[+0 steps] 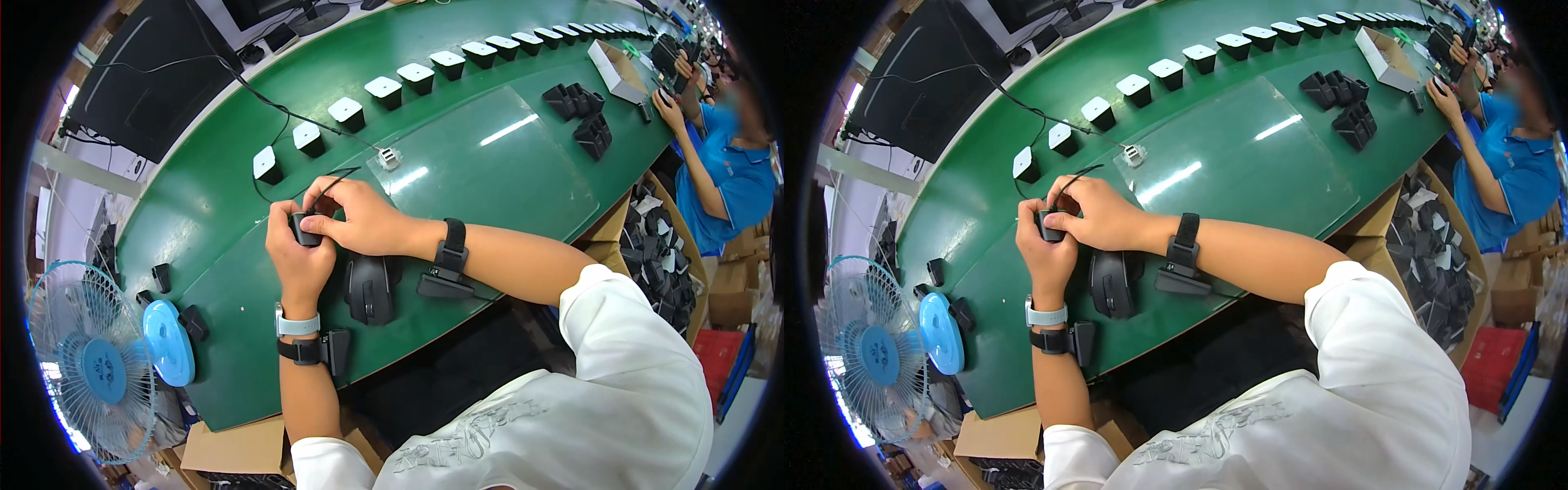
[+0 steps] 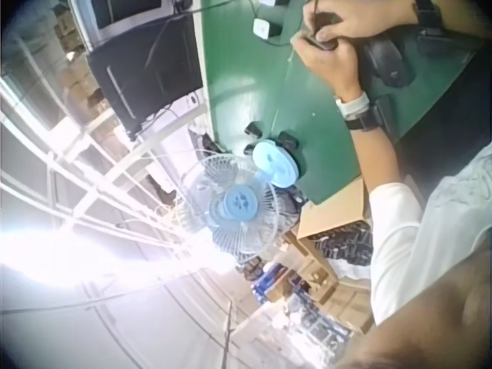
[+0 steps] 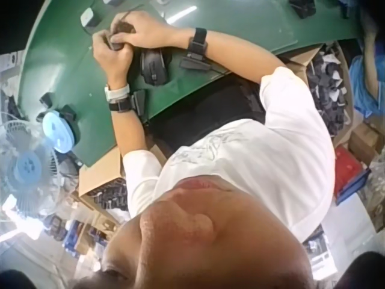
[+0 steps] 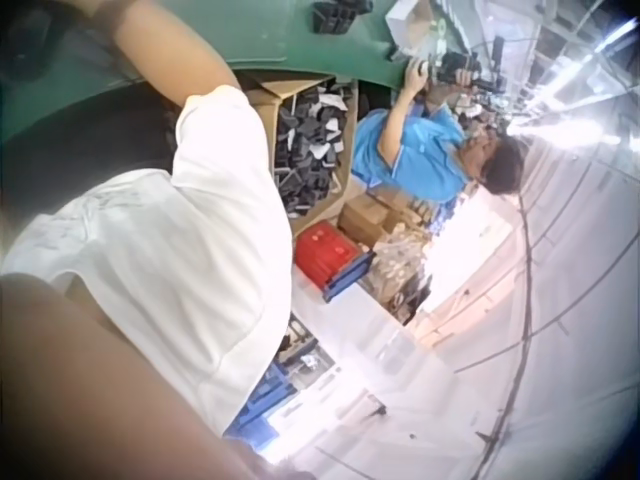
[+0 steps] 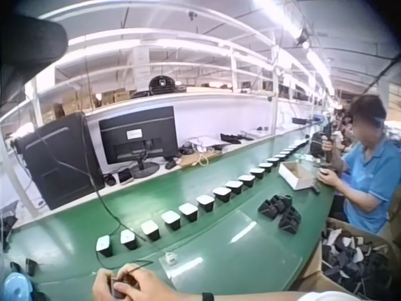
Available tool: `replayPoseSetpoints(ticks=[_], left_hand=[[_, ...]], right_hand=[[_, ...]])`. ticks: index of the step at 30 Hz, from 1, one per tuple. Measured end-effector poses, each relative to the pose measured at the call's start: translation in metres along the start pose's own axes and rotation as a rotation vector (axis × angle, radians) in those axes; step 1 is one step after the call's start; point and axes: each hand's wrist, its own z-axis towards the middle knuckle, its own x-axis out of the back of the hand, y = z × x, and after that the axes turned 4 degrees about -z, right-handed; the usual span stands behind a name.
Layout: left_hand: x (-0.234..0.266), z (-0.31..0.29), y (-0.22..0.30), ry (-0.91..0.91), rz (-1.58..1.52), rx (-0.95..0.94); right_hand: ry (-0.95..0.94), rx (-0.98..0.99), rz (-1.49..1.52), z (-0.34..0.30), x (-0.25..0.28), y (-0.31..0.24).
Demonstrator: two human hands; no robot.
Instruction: Assembling and testing computer mice components at a factory assembly line station.
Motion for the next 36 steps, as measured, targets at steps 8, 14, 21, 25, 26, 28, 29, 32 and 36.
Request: replayPoseSetpoints(ticks=[8, 14, 21, 25, 26, 28, 29, 32, 36], left_hand=[[0.0, -0.001, 0.0, -0.015, -0.014, 0.026], [0.001, 0.0, 0.007, -0.017, 0.034, 0.006], [-0.004, 0.004, 0.012, -0.008, 0.106, -0.027], [-0.004, 0.009, 0.02, -0.011, 0.086, 0.009], [-0.008, 0.011, 0.023, -0.022, 0.086, -0.035], [0.001, 0.012, 0.011, -0.009, 0.15, -0.078], [0.011, 0.01, 0.002, 0.013, 0.215, -0.075], [0.033, 0.008, -0.027, 0.146, 0.266, -0.088], [0.024, 0.009, -0.034, 0.257, -0.258, 0.221]], right_hand=[[0.022, 0.039, -0.013, -0.001, 0.0, 0.001], [0.124, 0.035, -0.059, -0.003, -0.006, -0.001], [0.249, 0.119, -0.121, -0.003, -0.007, 0.0], [0.295, 0.126, -0.106, -0.001, -0.008, -0.003], [0.336, 0.182, -0.169, -0.003, -0.006, 0.001], [0.446, 0.2, -0.076, 0.002, -0.004, 0.001], [0.519, 0.22, 0.072, 0.01, 0.003, 0.003], [0.49, 0.188, 0.119, 0.008, 0.02, 0.008], [-0.12, 0.071, -0.611, 0.004, 0.03, -0.002]])
